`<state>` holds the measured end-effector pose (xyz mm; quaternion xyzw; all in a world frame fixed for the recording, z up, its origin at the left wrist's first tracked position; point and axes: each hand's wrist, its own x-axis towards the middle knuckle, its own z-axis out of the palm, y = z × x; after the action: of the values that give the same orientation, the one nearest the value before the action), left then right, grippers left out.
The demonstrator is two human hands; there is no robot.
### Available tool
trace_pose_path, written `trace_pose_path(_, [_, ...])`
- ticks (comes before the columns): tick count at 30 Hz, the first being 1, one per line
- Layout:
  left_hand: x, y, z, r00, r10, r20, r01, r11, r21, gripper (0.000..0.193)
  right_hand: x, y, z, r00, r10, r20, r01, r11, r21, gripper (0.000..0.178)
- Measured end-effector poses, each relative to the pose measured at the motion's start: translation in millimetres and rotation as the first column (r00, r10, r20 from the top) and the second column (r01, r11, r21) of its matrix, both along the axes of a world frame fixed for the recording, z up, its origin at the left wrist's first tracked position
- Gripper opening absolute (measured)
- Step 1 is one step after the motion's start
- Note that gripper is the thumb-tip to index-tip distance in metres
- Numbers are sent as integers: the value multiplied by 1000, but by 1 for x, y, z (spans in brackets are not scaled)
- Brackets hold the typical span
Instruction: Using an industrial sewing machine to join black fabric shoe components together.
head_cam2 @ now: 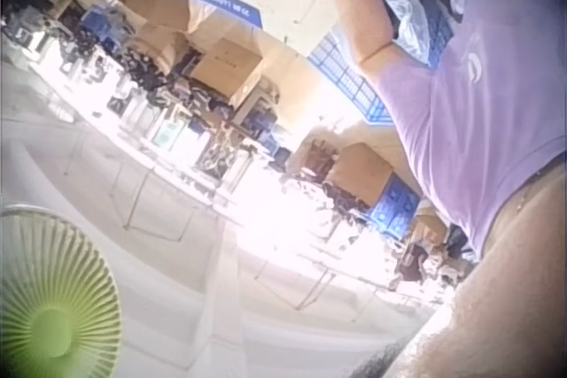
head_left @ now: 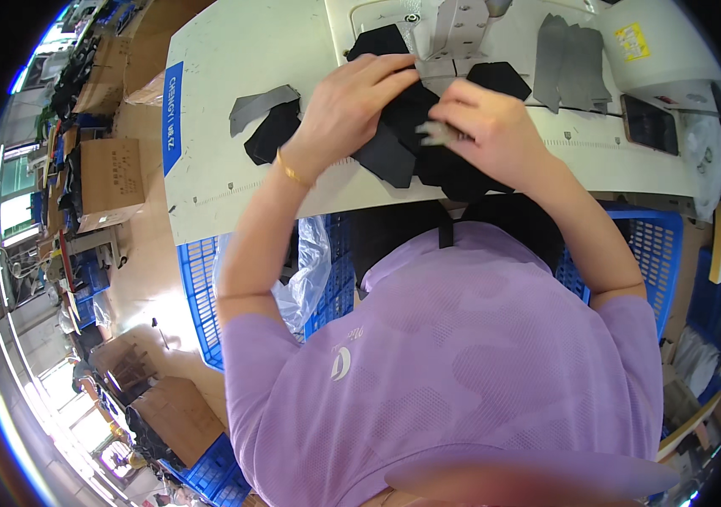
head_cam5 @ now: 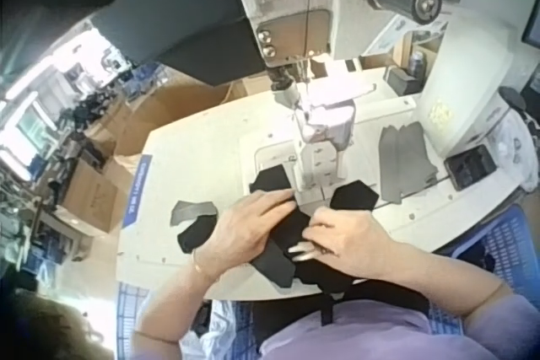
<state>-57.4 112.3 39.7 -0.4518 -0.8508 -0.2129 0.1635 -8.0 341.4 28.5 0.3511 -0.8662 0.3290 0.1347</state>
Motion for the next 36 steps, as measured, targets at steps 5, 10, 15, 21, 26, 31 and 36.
trace_pose_path(5, [-33,11,-6,967,-220,131,242,951,-194,40,14,10,-27,990,69,-125,-63,997,48,27])
trace_pose_path(10, [-36,14,0,958,-166,232,206,965,-161,33,-56,97,-11,862,-382,-333,414,910,26,22])
trace_pose_path(15, [-39,16,5,973,-170,154,190,974,-126,22,-102,148,3,889,-435,-145,458,858,232,26])
trace_pose_path(21, [-37,9,55,984,-116,-136,99,988,-122,21,-108,152,-4,916,-369,-155,400,864,306,25])
trace_pose_path(26, [-15,9,85,979,-37,-202,88,964,249,16,-103,148,-6,921,-318,-224,382,845,373,24])
trace_pose_path(31, [26,16,63,950,159,268,-285,791,541,9,-99,150,-7,894,-328,-304,427,831,358,22])
trace_pose_path(36, [48,38,44,815,25,579,-441,675,591,9,-103,150,-1,906,-372,-202,422,834,356,24])
